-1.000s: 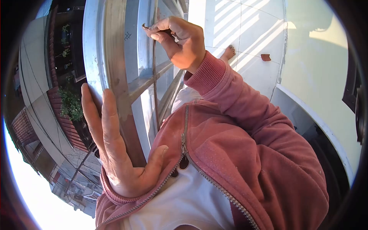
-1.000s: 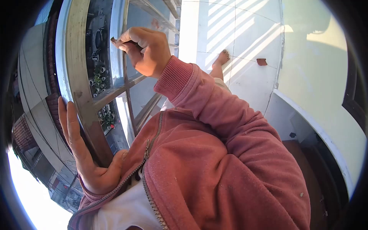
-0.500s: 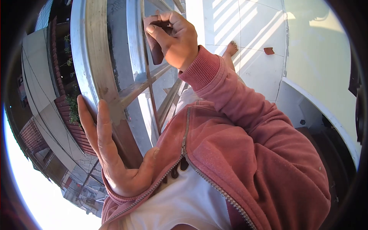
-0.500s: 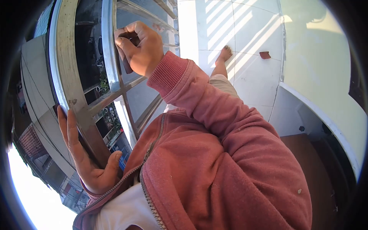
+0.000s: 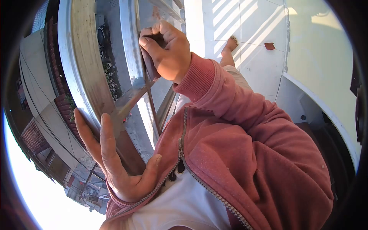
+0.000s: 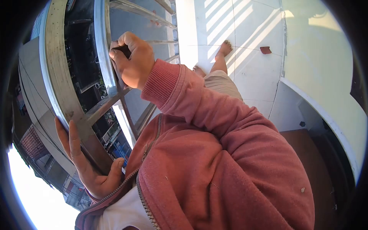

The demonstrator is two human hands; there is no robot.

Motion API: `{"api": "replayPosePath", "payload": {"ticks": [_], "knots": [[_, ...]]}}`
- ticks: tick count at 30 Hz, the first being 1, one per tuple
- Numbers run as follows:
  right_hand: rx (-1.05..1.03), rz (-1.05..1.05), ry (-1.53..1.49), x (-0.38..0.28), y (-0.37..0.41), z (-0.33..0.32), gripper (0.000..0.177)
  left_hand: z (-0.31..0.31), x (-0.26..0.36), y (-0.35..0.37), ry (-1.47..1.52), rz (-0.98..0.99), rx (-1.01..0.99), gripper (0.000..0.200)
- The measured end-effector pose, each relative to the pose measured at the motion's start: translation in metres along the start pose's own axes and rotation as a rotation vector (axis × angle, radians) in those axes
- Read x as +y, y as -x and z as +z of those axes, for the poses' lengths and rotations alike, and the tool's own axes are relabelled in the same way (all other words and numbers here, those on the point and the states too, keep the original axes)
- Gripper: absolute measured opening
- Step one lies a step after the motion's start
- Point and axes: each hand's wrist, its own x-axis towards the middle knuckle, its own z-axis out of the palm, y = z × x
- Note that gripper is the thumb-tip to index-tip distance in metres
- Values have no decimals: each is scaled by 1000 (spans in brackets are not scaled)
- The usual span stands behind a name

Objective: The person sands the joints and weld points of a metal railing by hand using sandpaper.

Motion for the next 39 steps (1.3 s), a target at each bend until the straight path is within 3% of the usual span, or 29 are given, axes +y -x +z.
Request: {"api": "replayPosePath", "payload": {"ticks": [3, 5, 7, 9, 11, 13, 14, 17, 18, 19, 21, 22, 23, 25, 30, 32, 33, 35, 37, 39], "knots": [[-32, 0, 16, -12, -13, -5, 9, 0, 0, 0, -22, -7, -8, 92], [-174, 247, 39, -18, -49, -7, 7, 1, 4, 2, -1, -22, 3, 91], [-88, 215, -40, -17, -28, 0, 10, -2, 6, -2, -71, -16, -16, 91], [-2, -13, -58, 4, 7, 3, 16, -4, 3, -4, -58, 9, -13, 91], [-62, 14, -14, -19, 1, -8, 17, -1, 3, -4, -35, 30, -27, 91], [-233, 157, -38, -31, -4, -12, 9, -2, 5, -2, -22, -9, -14, 91], [-213, 286, -141, -34, -3, -13, 12, -2, 4, -3, -24, 14, -17, 90], [-146, 416, -160, -25, 12, -18, 13, -1, 3, -2, -40, 24, 2, 89], [-78, 187, -150, -1, 20, -16, 19, -1, 2, -3, -46, 35, 14, 89], [-79, 176, -151, -4, 19, -16, 19, -1, 1, -2, -22, 37, 18, 88], [-187, -142, -2, -16, 29, -17, 31, 2, 0, 1, 7, 35, 16, 87], [-183, -190, 15, -15, 40, -11, 46, 3, -2, 1, 26, 49, 20, 87], [-180, -196, 14, -12, 46, -10, 46, 3, -3, 0, 43, 63, 27, 87], [-263, -407, 228, -8, 51, -8, 60, 3, -4, -1, 52, 68, 35, 86], [-360, -309, 547, -11, 45, -4, 61, 4, -4, -4, 42, 87, 27, 84], [-287, -446, 501, 0, 12, 5, 66, 4, -2, -3, 46, 81, 5, 83], [-288, -431, 500, 3, -2, 6, 66, 3, -1, -2, 47, 76, -9, 83], [-343, -356, 186, 4, -25, 12, 65, -1, 2, -3, -1, 41, -28, 83], [-271, -381, 191, -3, 3, 9, 64, -1, 0, -2, -2, 56, -22, 83], [-291, -506, 516, -8, 28, 2, 67, 1, -1, -4, 11, 68, -17, 83]]}}
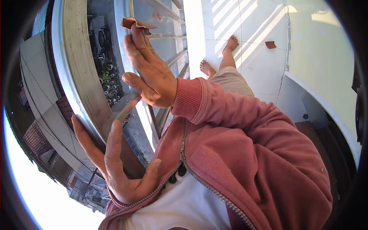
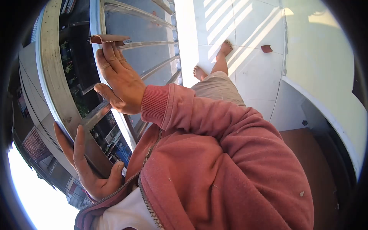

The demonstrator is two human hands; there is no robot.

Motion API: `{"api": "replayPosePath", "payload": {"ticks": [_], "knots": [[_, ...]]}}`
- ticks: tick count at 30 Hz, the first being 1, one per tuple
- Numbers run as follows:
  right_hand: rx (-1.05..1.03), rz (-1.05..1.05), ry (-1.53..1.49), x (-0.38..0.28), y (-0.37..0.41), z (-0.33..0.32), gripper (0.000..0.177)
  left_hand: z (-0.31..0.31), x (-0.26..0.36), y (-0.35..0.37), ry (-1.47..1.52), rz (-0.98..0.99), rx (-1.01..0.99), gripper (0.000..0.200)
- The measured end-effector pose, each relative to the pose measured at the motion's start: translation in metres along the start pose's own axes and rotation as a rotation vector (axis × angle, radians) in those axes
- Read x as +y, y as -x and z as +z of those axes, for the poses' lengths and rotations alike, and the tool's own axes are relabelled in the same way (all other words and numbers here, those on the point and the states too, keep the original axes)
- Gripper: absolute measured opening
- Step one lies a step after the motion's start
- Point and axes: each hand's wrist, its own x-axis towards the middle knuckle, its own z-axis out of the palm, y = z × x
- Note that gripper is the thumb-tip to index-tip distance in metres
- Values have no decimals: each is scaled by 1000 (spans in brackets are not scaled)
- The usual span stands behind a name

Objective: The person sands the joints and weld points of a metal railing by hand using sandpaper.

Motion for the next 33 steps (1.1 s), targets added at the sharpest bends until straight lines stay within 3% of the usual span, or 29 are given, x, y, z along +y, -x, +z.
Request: {"api": "replayPosePath", "payload": {"ticks": [2, 4, 5, 6, 8, 9, 11, 14, 16, 18, 24, 26, 28, 29, 31, 33], "knots": [[23, 75, 64, -2, -9, -7, 60, -1, 2, 2, -1, -19, -2, 82], [232, 182, -352, 20, -24, -6, 45, 0, 2, 2, 18, -47, -1, 82], [437, 81, -240, 25, -43, -5, 53, 0, 2, 1, 31, -39, 12, 82], [352, 269, -266, 17, -43, -20, 47, 0, 1, 2, 45, -32, 17, 82], [362, 499, -429, 6, -61, -26, 19, -2, 2, 3, 35, -45, -5, 82], [367, 494, -428, 16, -60, -23, 19, -4, 2, 3, 27, -45, -26, 81], [288, 546, -816, 44, -60, -18, 34, -4, 0, 3, 25, -30, -18, 81], [396, 253, -647, 57, -52, -28, 36, -4, -2, 3, 52, -32, -18, 81], [392, 339, -783, 47, -38, -26, 32, -4, -3, 3, 86, -29, -21, 80], [215, 164, -618, 38, -28, -24, 35, -3, -3, 3, 94, -33, -15, 80], [110, 383, -511, 23, -28, -17, 33, -3, -3, 5, 101, -35, -1, 82], [345, 373, -777, 22, -28, -6, 40, -7, -1, 3, 141, -32, -33, 79], [270, 678, -911, 18, -27, -19, 59, -9, 2, 4, 147, -43, -74, 77], [250, 723, -904, 18, -27, -21, 61, -5, -2, 9, 94, -36, -16, 79], [212, 719, -981, 25, -32, -16, 55, -4, 3, 5, 82, -78, -16, 75], [285, 742, -1220, 23, -37, -10, 45, -5, 16, -2, 171, 6, 16, 73]]}}
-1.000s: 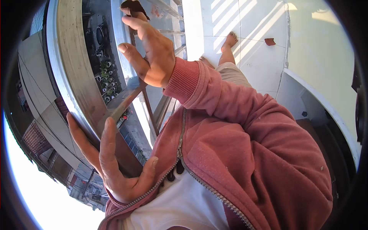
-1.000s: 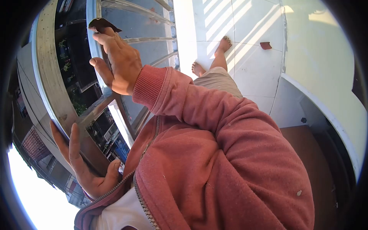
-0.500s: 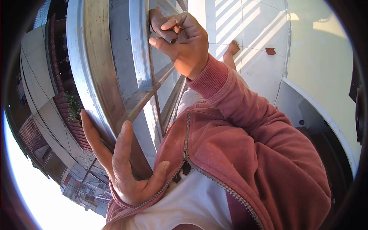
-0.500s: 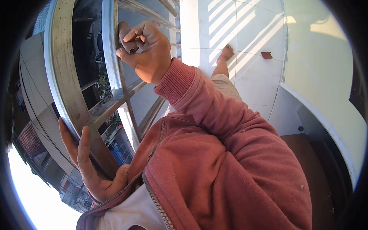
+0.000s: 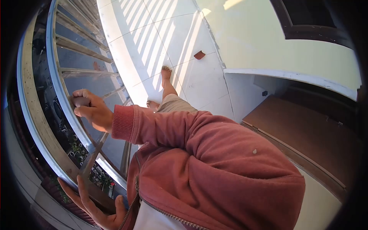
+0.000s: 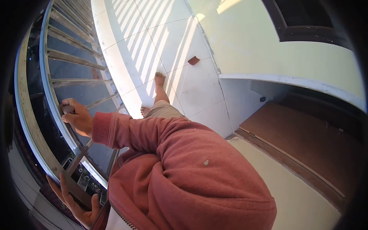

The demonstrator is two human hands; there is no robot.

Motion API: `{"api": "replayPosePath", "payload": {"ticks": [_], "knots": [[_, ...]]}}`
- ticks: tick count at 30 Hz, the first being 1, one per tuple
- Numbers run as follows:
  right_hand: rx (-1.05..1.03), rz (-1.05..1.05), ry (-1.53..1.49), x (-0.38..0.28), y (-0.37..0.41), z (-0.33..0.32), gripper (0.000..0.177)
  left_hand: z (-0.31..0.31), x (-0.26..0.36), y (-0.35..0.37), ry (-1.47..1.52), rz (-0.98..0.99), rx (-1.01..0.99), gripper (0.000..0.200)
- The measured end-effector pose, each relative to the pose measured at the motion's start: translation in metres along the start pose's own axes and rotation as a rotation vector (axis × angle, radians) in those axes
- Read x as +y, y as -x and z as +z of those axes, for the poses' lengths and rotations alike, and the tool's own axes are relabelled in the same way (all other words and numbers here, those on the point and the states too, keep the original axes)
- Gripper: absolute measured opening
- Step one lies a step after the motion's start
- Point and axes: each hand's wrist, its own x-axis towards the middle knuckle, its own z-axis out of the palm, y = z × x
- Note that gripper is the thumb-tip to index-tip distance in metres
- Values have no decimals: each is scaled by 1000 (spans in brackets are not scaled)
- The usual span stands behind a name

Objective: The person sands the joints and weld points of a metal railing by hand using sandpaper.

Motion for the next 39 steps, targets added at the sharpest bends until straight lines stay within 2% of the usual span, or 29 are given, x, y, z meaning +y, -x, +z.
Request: {"api": "replayPosePath", "payload": {"ticks": [2, 3, 4, 5, 7, 8, 10, 14, 15, 17, 18, 19, 21, 23, 25, 27, 29, 30, 31, 33, 34, 37, 38, 39], "knots": [[33, -3, 139, -11, 4, 11, 38, 0, 3, -1, 76, 52, -15, 73], [16, -34, 193, 4, -3, 5, 37, 0, 3, -1, 103, 69, -22, 73], [75, -27, 361, -1, 0, 8, 38, -1, 4, 0, 122, 78, -29, 73], [100, -72, 406, -3, 5, 10, 42, -1, 3, 2, 131, 78, -31, 73], [53, -257, 646, 13, 6, 3, 54, -3, 2, 6, 130, 61, -20, 74], [51, -278, 649, 19, 11, 4, 54, -4, -1, 6, 65, 108, -15, 72], [-114, -230, 870, 16, 26, 8, 65, 2, -11, 10, 78, 131, 41, 71], [-207, -381, 1141, 15, 26, 14, 68, 9, -11, 12, 135, 147, 143, 64], [-202, -398, 1147, 18, 23, 14, 68, 9, -7, 13, 136, 162, 152, 64], [-181, -339, 1144, 19, 17, 20, 69, 7, 1, 14, 130, 71, 130, 64], [-195, -412, 1153, 25, 24, 16, 70, 10, -5, 13, 147, 168, 174, 58], [-199, -426, 1156, 30, 27, 12, 70, 9, -10, 11, 145, 177, 186, 58], [-261, -469, 1178, 35, 34, 5, 69, 7, -14, 10, -12, 244, 122, 56], [-278, -423, 1175, 27, 24, 3, 69, 3, 0, 7, 58, 203, 127, 59], [-261, -477, 1212, 22, 5, 1, 68, 1, 2, 7, -24, 171, 73, 64], [-270, -515, 1184, 26, 26, -2, 67, 9, -21, 8, -16, 216, 80, 65], [-313, -559, 1139, 30, 58, 1, 64, 15, -45, 10, -18, 144, 52, 68], [-333, -454, 1070, 31, 63, -1, 72, 17, -42, 15, 76, 123, 64, 62], [-339, -445, 1082, 36, 58, -3, 72, 13, -26, 15, 88, 115, 68, 62], [-182, -652, 1210, 55, 26, -6, 85, 1, 4, 15, 37, 106, 51, 66], [-191, -688, 1145, 52, 6, -6, 91, -1, 10, 16, 53, 68, 43, 64], [-253, -657, 1121, 54, 42, -4, 84, 0, -8, 17, 60, 170, 34, 63], [-279, -564, 1055, 45, 55, -2, 88, 1, -10, 15, 66, 173, 31, 63], [-270, -556, 1060, 45, 49, -3, 88, 1, -11, 15, 45, 183, 36, 62]]}}
